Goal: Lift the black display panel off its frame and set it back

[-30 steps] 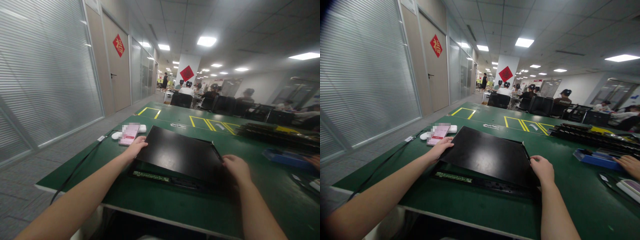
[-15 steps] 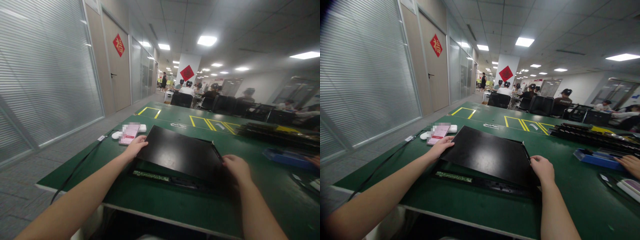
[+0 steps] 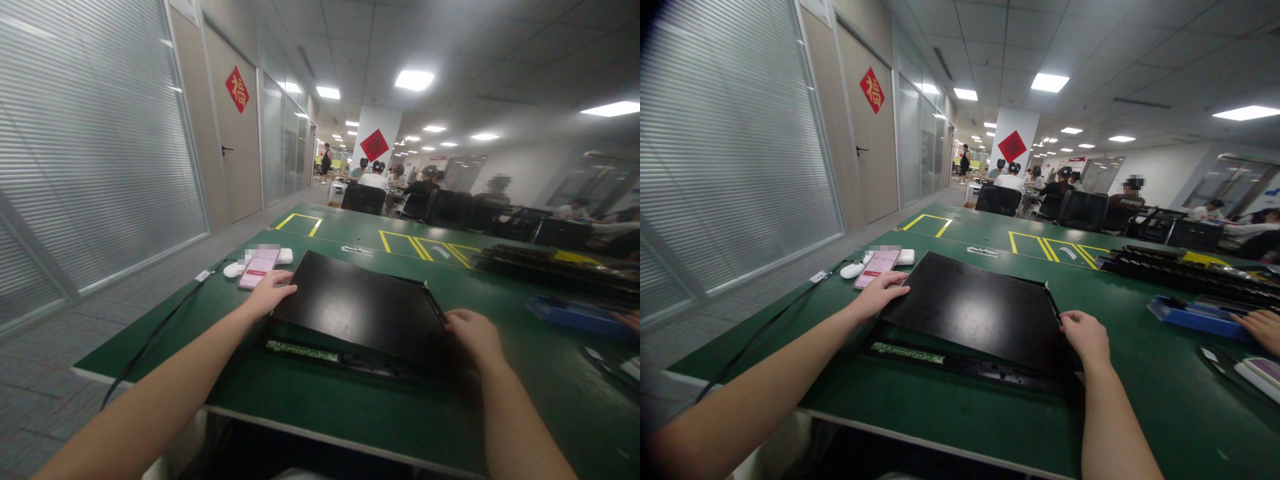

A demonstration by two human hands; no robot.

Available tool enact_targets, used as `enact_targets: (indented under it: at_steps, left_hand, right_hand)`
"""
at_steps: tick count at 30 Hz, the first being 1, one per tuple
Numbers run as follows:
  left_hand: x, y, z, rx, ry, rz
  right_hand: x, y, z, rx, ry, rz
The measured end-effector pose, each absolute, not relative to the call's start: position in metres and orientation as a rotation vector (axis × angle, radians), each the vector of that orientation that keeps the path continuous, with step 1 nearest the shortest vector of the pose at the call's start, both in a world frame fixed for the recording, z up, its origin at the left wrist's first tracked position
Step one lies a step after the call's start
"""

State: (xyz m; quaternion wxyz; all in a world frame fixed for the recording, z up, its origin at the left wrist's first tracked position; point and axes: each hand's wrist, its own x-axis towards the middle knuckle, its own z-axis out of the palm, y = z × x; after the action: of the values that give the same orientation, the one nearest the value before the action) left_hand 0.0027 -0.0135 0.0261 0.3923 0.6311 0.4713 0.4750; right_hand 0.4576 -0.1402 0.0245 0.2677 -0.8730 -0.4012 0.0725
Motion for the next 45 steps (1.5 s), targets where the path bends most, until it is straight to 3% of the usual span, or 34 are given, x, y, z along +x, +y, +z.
enact_targets:
  at_steps: [36, 45]
  left_hand:
    - [-0.001, 0.004, 0.001, 1.966, 1.374, 1.042]
    - [-0.003, 0.004, -0.001, 2.298, 1.524, 0.727]
  right_hand:
    - [0.455, -0.142, 0.028, -2.32, -1.007, 0.274]
    - [0.453, -0.142, 0.029, -2.316, -1.003, 0.283]
